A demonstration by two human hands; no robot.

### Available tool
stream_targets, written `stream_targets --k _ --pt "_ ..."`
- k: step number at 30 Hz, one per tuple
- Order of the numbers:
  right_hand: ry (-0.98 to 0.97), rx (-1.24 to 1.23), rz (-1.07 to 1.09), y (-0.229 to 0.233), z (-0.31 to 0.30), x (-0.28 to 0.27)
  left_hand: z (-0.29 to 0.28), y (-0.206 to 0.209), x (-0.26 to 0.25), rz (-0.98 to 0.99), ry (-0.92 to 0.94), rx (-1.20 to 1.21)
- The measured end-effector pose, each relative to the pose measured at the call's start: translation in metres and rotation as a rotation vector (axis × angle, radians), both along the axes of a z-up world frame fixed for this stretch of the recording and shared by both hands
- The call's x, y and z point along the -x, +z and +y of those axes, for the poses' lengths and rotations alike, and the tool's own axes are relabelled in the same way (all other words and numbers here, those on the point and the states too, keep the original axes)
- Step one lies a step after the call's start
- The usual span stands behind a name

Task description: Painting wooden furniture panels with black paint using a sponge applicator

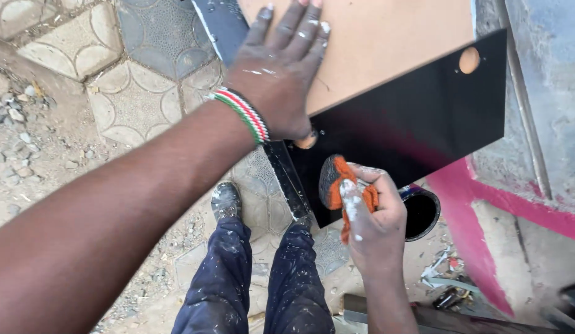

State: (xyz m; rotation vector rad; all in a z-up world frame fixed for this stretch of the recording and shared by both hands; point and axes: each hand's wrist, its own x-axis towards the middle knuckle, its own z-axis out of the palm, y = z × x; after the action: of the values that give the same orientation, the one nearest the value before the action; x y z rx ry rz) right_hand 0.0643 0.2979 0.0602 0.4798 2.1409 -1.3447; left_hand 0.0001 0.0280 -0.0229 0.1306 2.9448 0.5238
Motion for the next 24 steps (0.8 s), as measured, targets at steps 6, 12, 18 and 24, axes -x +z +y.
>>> stream_targets --k 6,12,18,24 --pt "0.292 -0.473 0.718 -0.034 -0.039 -0.026 0.011 -0.002 0.008 0.078 0.057 0.037" --pt "0.754 -0.287 0.934 -0.022 -0.052 -0.045 0.013 0.01 0.013 0.005 0.081 0.117" --pt "0.676 -0.666 1.123 -0.041 0.018 0.096 0.015 0.006 0.011 0.031 0.069 0.133" --pt "0.783 -0.476 0.971 -0.038 -0.036 -0.038 0.015 0.01 0.01 0.085 0.06 0.144"
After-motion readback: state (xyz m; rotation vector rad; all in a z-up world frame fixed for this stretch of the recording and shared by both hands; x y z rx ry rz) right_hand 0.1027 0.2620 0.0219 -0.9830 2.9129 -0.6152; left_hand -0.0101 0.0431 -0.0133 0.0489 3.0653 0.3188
